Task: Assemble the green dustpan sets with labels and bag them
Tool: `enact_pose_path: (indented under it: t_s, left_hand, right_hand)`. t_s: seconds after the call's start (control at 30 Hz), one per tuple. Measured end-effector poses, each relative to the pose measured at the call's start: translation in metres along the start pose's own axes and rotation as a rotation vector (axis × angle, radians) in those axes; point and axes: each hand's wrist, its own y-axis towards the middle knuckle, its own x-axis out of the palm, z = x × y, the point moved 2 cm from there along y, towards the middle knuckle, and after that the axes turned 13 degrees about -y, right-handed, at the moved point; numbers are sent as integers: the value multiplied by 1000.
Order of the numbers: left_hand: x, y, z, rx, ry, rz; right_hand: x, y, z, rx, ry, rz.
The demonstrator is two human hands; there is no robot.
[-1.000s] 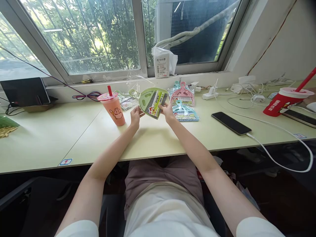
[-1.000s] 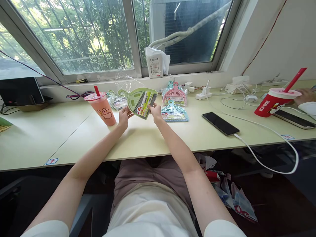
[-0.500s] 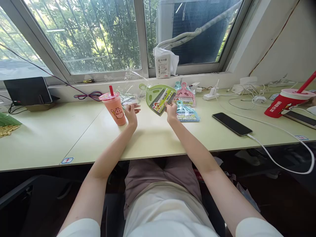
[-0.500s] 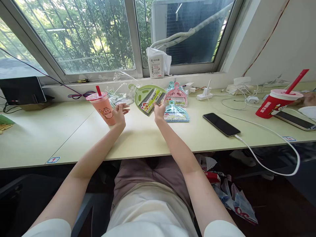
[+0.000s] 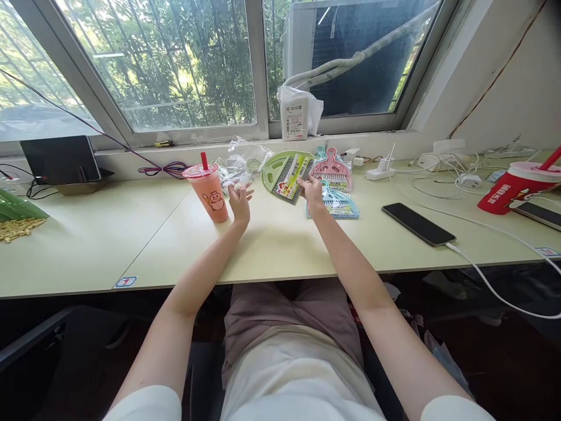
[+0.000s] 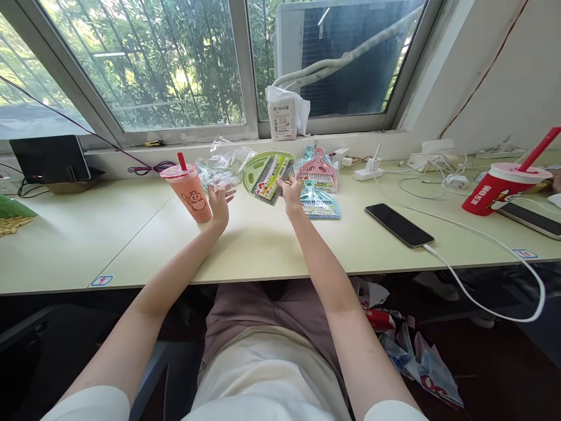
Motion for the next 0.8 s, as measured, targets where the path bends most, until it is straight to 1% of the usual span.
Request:
enact_pose_path:
  t_s: [0.07, 0.13, 0.2, 0.27, 0.33, 0.47, 0.5, 0.53, 0.57, 0.63, 0.7, 0.8]
  left_hand:
    - [0, 2, -5, -75, -8, -43]
    - [2, 3, -9, -136, -15, -85]
    - [4, 2, -10, -154, -19, -133]
    - [7, -1, -9, -153, -6, -199]
    - [10, -5, -5, -162, 35, -311]
    - [12, -13, 0, -146, 224, -626]
    - [11, -14, 0, -134, 264, -675]
    - [10, -14, -2, -125, 281, -699]
    - [10, -13, -3, -124, 268, -698]
    - [9, -10, -6, -138, 167, -640]
    - [9, -6, -7, -156, 41, -551]
    - [10, -1, -1, -141, -85, -400]
  right_hand:
    - [9, -6, -2, 92, 63, -77]
    - [19, -13, -3, 123, 97, -143]
    - [25, -18, -2, 126, 132, -150]
    - [27, -19, 0, 118, 163, -126]
    - [25, -17, 1, 100, 189, -100]
    - [14, -7, 1, 55, 224, -93]
    - [11, -4, 1, 49, 226, -100]
    - [9, -3, 2, 48, 224, -105]
    - [7, -2, 3, 51, 221, -107]
    - [5, -1, 4, 58, 217, -103]
    - [4, -1, 5, 60, 213, -103]
    - [5, -4, 3, 62, 191, -131]
